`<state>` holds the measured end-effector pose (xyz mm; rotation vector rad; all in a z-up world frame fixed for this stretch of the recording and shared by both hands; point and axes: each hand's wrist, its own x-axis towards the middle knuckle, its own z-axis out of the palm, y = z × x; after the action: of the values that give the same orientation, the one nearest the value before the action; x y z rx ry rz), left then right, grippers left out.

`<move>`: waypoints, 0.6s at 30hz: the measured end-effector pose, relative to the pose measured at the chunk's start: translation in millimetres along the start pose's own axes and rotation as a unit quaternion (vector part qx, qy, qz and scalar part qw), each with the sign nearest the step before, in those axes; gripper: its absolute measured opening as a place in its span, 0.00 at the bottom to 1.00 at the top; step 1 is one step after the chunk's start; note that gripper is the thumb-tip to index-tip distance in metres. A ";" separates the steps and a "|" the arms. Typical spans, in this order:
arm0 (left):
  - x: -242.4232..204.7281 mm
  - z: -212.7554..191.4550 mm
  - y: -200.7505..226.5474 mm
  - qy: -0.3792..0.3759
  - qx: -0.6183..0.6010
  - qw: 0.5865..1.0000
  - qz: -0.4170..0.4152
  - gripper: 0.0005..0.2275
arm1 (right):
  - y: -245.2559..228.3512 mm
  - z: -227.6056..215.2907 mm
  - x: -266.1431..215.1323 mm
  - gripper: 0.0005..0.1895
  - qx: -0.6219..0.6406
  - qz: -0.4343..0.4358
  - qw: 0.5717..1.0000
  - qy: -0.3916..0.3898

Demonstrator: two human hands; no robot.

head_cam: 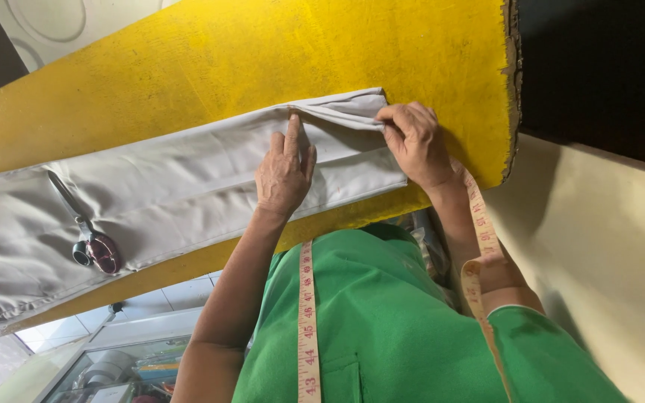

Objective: The person measures a folded white garment on a yellow table using a measuring tape and a ruler, marking the fabric with chalk. They then use scissors to cut the garment along the marked line and fold the resulting piece.

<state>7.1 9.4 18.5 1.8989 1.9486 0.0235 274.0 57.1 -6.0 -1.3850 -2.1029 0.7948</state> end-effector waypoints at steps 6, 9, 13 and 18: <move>-1.8 3.4 -1.9 0.001 0.002 1.000 0.000 0.28 | 7.7 -2.4 24.4 0.14 -0.026 0.022 0.999 -0.012; -0.7 8.1 -5.8 0.004 -0.024 1.000 0.013 0.27 | -3.1 -15.0 40.7 0.13 -0.028 0.003 1.000 -0.015; -1.6 4.7 -7.1 0.011 -0.064 0.997 0.032 0.27 | -5.5 -15.3 56.4 0.12 -0.095 -0.021 0.995 -0.017; -5.5 -2.3 -12.4 0.035 -0.110 0.992 0.042 0.26 | -7.4 -17.3 60.9 0.08 -0.103 -0.027 0.993 -0.042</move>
<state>-5.5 3.8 18.4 1.8535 1.8242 0.3210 259.0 114.8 16.6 -1.4143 -2.3324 0.6387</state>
